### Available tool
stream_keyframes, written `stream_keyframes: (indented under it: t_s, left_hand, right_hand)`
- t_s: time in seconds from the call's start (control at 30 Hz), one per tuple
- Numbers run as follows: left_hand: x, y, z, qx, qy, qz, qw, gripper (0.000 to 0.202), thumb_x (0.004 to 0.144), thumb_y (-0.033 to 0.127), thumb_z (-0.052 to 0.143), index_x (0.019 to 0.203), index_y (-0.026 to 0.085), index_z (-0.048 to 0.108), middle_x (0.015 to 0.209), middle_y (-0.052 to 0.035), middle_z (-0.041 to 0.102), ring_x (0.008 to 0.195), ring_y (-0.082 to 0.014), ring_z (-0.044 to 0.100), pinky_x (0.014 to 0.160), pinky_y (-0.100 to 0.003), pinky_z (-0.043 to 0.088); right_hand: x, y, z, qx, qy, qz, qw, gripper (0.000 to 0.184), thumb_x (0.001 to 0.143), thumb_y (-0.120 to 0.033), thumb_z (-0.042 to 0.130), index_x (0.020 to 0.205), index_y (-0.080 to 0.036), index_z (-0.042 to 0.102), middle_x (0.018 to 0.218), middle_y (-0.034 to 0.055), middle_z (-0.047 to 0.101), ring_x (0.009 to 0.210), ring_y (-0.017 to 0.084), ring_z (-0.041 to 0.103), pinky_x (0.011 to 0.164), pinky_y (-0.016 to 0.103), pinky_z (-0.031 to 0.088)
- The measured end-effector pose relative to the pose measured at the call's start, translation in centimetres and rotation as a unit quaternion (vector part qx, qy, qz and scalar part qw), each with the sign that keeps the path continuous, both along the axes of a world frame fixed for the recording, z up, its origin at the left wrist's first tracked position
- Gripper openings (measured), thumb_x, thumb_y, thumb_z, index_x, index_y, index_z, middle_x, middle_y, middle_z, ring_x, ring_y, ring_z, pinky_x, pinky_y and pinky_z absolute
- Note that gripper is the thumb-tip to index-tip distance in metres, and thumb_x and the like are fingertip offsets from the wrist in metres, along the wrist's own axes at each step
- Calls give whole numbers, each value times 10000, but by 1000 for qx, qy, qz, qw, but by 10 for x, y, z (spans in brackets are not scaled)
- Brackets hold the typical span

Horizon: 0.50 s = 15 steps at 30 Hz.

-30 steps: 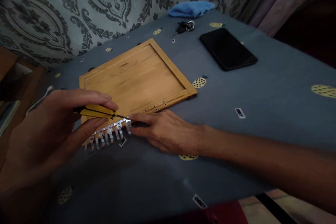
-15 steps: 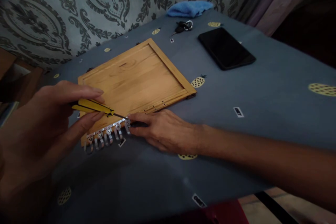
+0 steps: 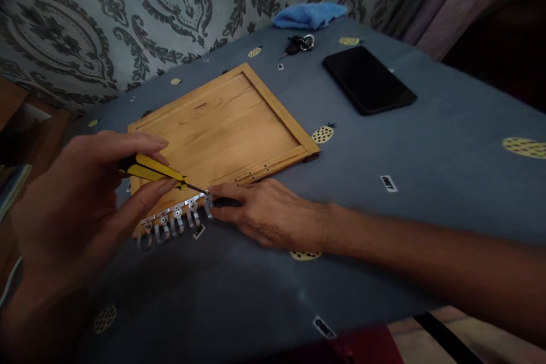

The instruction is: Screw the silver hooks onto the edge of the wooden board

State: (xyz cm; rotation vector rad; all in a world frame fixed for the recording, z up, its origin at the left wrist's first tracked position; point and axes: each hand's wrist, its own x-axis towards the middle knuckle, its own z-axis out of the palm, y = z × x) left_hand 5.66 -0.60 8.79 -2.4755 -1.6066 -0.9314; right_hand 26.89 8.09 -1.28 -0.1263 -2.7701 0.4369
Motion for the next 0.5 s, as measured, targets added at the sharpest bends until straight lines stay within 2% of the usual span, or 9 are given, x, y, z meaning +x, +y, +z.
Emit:
stream_keyframes:
  t_s: [0.07, 0.13, 0.27, 0.37, 0.5]
  left_hand:
    - [0, -1, -2, -11, -29, 13, 999, 397, 904, 162, 674, 1271, 261, 560, 1155, 10, 665, 955, -138, 682, 880, -285, 580]
    - [0, -1, -3, -20, -47, 17, 999, 421, 894, 135, 667, 1281, 258, 558, 1173, 2, 654, 986, -144, 679, 878, -283, 580]
    - [1, 2, -2, 18, -5, 17, 1000, 349, 901, 210, 696, 1230, 241, 585, 1102, 4, 686, 882, -124, 683, 779, -238, 592]
    - [2, 4, -4, 42, 34, 34, 998, 327, 902, 271, 707, 1206, 241, 589, 1059, 11, 694, 822, -125, 674, 757, -247, 598]
    - [3, 2, -6, 36, -17, 46, 998, 393, 888, 200, 709, 1249, 272, 571, 1131, 22, 672, 860, -118, 676, 764, -238, 598]
  right_hand:
    - [1, 0, -1, 3, 3, 0, 1000, 395, 918, -127, 520, 1292, -197, 629, 1476, 115, 547, 809, 192, 703, 536, 311, 497]
    - [2, -1, -1, 0, -1, 0, 1000, 413, 917, -128, 527, 1312, -201, 620, 1481, 107, 545, 823, 200, 708, 537, 317, 503]
    - [2, -1, 0, 0, -29, -5, 1000, 462, 876, -107, 571, 1324, -212, 619, 1499, 107, 528, 839, 192, 704, 551, 302, 500]
    - [2, -1, 0, 10, -31, -6, 999, 461, 879, -118, 578, 1328, -214, 616, 1507, 112, 518, 806, 182, 696, 530, 301, 484]
    - [1, -1, -3, 10, -9, -5, 1000, 440, 887, -118, 577, 1315, -209, 619, 1478, 108, 545, 791, 175, 692, 518, 289, 472]
